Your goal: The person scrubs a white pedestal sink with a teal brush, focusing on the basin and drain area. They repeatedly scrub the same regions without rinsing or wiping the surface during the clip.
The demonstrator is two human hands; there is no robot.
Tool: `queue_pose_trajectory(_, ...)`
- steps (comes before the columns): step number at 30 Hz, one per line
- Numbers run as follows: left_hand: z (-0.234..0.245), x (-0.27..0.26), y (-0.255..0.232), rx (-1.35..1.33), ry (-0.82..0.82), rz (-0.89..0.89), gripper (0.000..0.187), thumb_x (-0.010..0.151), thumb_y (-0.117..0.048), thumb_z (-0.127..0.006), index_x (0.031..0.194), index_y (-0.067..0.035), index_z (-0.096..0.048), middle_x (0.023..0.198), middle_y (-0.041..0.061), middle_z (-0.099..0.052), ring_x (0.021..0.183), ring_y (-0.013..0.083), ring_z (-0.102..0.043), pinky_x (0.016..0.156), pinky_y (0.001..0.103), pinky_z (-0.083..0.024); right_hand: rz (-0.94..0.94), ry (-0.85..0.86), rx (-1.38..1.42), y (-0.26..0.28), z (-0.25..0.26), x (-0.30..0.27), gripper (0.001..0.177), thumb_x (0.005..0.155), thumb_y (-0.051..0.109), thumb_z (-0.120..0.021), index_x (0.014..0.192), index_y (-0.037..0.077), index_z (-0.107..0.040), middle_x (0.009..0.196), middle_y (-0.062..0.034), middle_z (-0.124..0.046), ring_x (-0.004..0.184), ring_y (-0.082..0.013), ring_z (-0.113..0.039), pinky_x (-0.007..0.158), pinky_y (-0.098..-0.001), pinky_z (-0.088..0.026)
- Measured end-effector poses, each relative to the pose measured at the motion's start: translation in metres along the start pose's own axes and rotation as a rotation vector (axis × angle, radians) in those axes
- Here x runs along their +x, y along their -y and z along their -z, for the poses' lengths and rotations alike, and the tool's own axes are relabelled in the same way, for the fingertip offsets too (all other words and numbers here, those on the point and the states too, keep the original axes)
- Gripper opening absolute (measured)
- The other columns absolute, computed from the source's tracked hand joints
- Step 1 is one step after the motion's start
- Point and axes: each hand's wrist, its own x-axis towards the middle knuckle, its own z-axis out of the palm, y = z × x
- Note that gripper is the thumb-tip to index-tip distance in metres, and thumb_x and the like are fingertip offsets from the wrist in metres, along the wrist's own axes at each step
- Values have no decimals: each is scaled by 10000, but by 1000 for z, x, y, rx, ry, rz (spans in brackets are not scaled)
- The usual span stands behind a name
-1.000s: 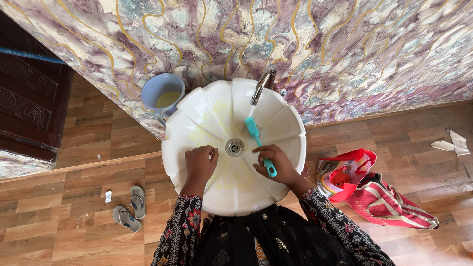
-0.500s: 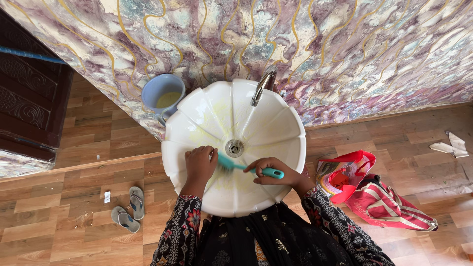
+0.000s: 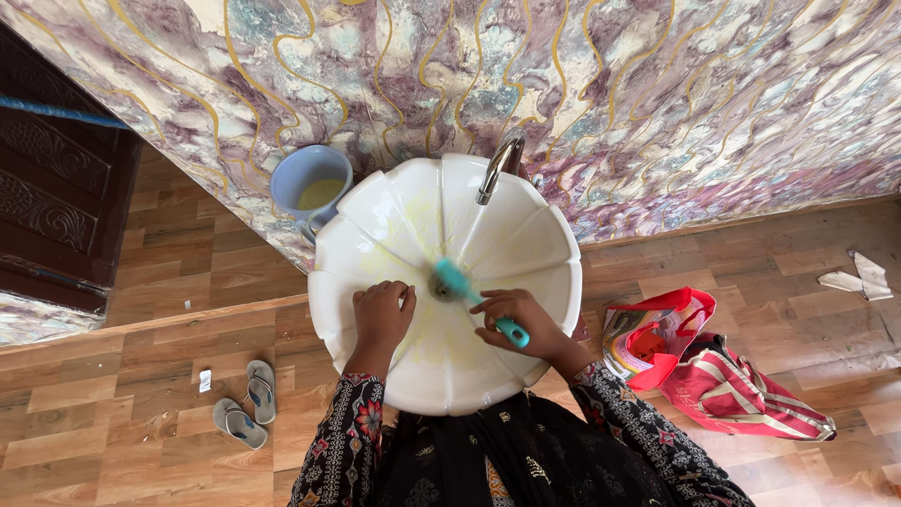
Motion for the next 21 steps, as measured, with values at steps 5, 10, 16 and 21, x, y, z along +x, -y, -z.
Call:
queue_pose_trajectory(5, 0, -1, 0, 18, 12, 1, 254, 954, -312, -631, 819, -125, -739, 810, 22, -736, 811, 239, -688, 821, 455, -420, 99, 132, 344, -12, -1, 1, 310, 827, 70, -827, 686, 51, -551, 845, -130, -742, 1038, -305, -762, 1194, -512, -433)
queue_pose_trajectory(10, 0, 0, -1, -1, 17, -1, 257, 959, -311, -628, 822, -123, -737, 815, 17, -740, 819, 235, -691, 813, 452, -425, 27, -119, 62, -6, 0, 1, 277, 820, 106, -818, 716, 64, -565, 999, -120, -770, 1038, -273, -734, 1087, -463, -523)
queue_pose_trajectory(16, 2, -1, -1, -10, 31, 10, 257, 958, -304, -633, 809, -119, -733, 809, 20, -737, 821, 241, -691, 809, 456, -426, 86, 178, 477, -7, 3, 2, 317, 867, 105, -819, 725, 61, -539, 917, -159, -746, 1092, -330, -744, 1227, -486, -412)
queue_pose_trajectory(21, 3, 0, -2, -32, -2, -6, 240, 950, -293, -636, 817, -115, -728, 811, 23, -734, 816, 243, -691, 803, 455, -427, -1, 22, 54, 2, 2, 3, 293, 806, 123, -848, 660, 63, -601, 1003, -138, -777, 1077, -297, -728, 1015, -434, -519)
